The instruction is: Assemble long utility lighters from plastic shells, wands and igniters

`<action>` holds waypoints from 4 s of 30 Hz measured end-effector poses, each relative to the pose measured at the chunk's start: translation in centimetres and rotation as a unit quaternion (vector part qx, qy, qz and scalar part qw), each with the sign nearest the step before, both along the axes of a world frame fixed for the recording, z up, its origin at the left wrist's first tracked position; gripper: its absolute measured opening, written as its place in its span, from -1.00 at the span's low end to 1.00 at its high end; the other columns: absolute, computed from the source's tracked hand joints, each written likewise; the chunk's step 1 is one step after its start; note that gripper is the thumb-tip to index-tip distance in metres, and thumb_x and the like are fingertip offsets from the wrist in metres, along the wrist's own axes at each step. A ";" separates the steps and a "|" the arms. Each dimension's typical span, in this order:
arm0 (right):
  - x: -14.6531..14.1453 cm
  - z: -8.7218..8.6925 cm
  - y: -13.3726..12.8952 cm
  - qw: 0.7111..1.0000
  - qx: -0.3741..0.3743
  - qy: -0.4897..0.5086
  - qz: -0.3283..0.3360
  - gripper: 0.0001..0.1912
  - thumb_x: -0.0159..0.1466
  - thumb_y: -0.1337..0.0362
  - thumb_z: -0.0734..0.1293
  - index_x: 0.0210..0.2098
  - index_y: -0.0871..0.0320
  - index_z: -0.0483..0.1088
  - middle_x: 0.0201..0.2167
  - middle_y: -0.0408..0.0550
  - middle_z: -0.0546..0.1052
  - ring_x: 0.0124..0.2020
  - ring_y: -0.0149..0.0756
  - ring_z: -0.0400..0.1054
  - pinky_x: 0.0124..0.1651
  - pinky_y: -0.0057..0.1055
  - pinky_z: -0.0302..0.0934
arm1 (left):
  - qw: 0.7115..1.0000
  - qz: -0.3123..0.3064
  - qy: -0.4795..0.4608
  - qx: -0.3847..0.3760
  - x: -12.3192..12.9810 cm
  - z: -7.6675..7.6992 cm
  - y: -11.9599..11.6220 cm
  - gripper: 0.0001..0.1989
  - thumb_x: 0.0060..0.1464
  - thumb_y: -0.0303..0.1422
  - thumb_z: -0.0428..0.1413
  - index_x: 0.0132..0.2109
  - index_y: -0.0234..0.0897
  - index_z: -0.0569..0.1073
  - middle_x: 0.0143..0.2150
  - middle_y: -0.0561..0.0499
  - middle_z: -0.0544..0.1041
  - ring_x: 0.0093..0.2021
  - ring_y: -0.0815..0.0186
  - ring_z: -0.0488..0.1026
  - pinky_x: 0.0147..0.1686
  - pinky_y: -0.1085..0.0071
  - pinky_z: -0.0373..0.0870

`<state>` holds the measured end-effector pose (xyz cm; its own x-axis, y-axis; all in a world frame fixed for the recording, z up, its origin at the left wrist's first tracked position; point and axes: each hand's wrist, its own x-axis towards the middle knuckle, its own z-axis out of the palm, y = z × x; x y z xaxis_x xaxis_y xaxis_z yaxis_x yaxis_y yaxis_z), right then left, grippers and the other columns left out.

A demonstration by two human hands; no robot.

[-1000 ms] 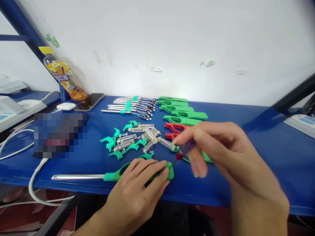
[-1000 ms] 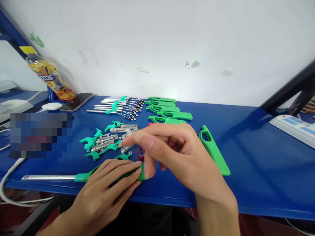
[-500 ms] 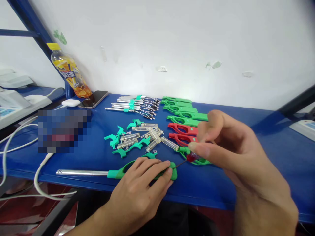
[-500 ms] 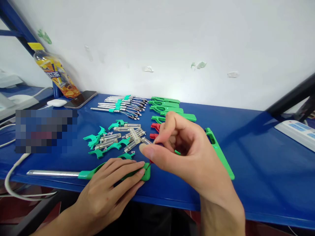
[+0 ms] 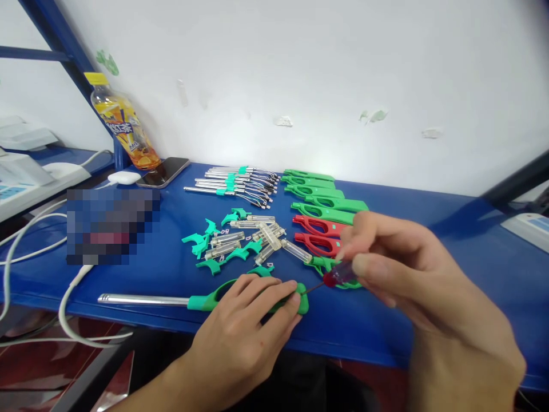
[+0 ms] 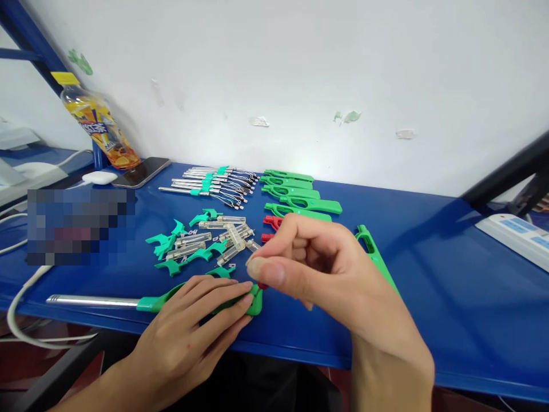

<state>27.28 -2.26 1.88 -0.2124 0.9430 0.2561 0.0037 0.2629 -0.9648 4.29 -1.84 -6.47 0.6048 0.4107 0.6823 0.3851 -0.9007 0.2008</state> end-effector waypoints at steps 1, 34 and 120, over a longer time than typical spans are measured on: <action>-0.2 0.1 -0.1 1.000 -0.009 0.008 -0.002 -0.76 0.35 0.13 0.54 -0.36 0.10 0.53 -0.57 -0.25 0.39 -0.65 -0.51 0.10 -0.67 -0.57 0.00 | 1.000 0.000 0.001 -0.001 0.0 0.0 0.0 -0.83 0.39 -0.53 0.19 0.06 -0.40 0.62 0.03 -0.09 0.71 -0.03 0.11 0.61 -0.01 0.15 0.48; 0.0 -0.4 -0.4 0.992 -0.057 0.029 0.105 -0.74 0.52 0.04 0.38 -0.10 0.02 0.66 -0.62 -0.23 0.48 -0.62 -0.51 0.28 -0.54 -0.58 0.10 | 1.000 0.004 -0.007 0.013 0.1 -0.2 0.1 -0.84 0.41 -0.50 0.18 0.06 -0.40 0.62 0.03 -0.09 0.70 -0.02 0.11 0.59 0.01 0.15 0.44; -0.3 -0.1 -0.3 0.996 -0.039 0.018 0.075 -0.73 0.50 0.09 0.41 -0.23 0.06 0.68 -0.64 -0.20 0.48 -0.66 -0.46 0.31 -0.62 -0.53 0.09 | 1.000 0.007 -0.005 0.017 0.0 -0.1 0.0 -0.84 0.40 -0.51 0.19 0.06 -0.40 0.61 0.00 -0.08 0.70 -0.05 0.11 0.59 0.00 0.17 0.43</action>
